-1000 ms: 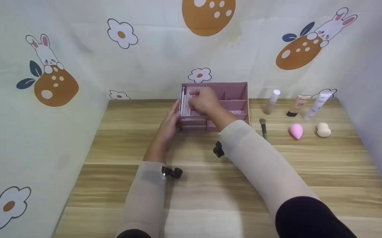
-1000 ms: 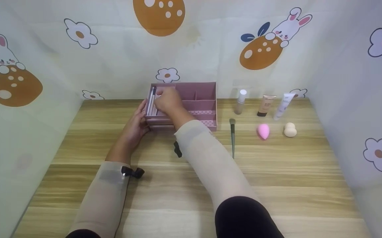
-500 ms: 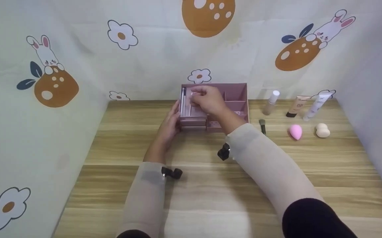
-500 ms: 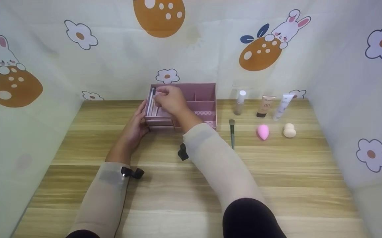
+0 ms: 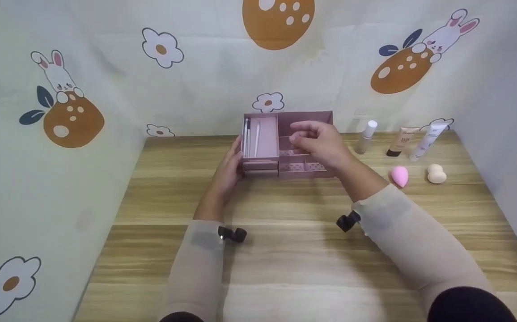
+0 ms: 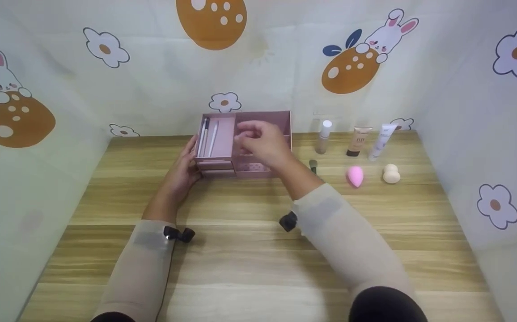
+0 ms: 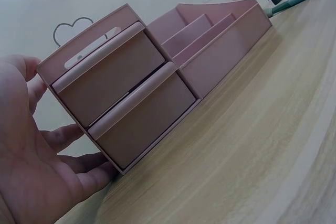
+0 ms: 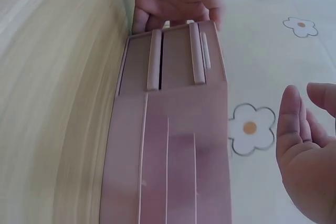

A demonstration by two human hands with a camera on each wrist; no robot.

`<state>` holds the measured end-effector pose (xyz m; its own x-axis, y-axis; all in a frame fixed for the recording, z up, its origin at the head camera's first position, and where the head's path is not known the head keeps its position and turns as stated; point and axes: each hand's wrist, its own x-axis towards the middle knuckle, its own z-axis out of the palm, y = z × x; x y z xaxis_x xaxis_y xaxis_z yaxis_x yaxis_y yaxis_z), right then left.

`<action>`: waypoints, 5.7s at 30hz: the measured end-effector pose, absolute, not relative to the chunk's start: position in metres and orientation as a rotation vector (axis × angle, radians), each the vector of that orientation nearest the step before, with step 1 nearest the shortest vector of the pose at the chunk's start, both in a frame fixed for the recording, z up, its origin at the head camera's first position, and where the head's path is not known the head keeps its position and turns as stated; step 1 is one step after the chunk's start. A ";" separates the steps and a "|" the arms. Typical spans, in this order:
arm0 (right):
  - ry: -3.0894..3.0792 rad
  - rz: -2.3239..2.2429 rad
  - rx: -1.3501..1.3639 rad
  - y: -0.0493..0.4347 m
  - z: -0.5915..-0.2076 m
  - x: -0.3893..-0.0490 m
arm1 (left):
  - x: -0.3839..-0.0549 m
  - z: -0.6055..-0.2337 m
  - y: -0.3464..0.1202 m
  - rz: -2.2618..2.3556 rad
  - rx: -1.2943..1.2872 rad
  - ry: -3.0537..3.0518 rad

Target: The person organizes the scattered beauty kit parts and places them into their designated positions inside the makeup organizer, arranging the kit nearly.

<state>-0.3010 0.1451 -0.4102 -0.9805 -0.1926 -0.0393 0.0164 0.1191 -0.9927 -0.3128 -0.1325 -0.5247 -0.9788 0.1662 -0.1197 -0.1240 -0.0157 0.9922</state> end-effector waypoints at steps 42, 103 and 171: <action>2.282 -1.885 0.078 0.295 -0.485 -0.243 | -0.311 -0.524 -0.133 2.076 0.045 2.079; 2.535 -1.270 0.115 0.294 -0.502 -0.257 | -0.313 -0.525 -0.133 2.082 0.059 2.074; 2.434 -1.600 0.002 0.112 -0.424 -0.326 | -0.311 -0.524 -0.133 2.095 0.029 2.056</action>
<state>-0.3262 0.1118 -0.4244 -0.9740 -0.1232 -0.1903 0.1258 0.4045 -0.9059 -0.3107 -0.1326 -0.5239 -0.9786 0.1597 -0.1295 -0.1325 -0.0085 0.9911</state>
